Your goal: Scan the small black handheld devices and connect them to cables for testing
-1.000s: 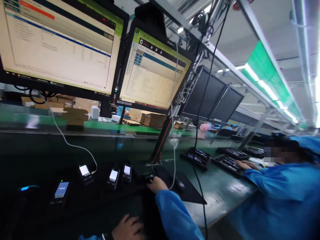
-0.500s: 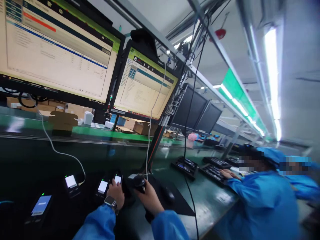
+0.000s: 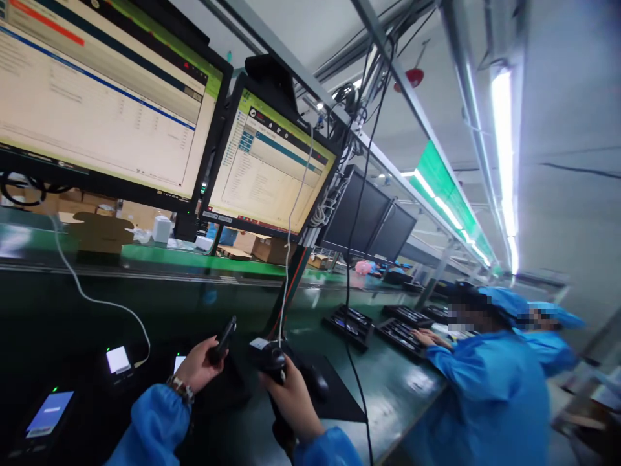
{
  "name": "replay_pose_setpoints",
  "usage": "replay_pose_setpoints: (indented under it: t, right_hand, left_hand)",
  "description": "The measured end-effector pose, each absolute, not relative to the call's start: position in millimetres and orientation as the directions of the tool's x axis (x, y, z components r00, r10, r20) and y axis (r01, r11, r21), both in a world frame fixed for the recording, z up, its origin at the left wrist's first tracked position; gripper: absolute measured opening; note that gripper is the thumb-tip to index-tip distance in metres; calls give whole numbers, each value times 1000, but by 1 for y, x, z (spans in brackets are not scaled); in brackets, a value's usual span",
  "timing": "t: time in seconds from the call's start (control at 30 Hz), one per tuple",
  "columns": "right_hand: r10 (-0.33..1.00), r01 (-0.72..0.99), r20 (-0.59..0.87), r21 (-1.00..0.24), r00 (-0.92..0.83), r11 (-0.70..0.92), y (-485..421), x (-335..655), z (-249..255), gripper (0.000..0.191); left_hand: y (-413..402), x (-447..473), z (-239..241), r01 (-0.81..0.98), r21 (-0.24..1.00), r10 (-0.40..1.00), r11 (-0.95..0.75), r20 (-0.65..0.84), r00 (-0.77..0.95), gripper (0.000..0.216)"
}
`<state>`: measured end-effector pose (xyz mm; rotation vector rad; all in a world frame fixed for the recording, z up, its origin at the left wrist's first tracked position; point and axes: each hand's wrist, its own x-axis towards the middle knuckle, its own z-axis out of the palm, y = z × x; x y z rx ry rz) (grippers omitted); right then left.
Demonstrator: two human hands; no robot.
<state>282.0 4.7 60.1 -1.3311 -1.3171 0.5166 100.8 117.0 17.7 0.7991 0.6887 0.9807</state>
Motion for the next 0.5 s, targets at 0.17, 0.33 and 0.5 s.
replay_pose_setpoints:
  t: [0.17,0.33,0.5]
  right_hand:
    - [886,215,321,-941,333,260,2,274,70,49]
    - [909,66,250,-968,332,242,-1,271,77,54]
    - [893,153,295,-954,341,257,0,271,85,51]
  left_hand:
    - [96,97,35,-678,484,794,553,-62,604,35]
    - [92,99,34,-734,541,864,410,27,502,41]
    - [93,104,32,-681,678,880,277,105,463,46]
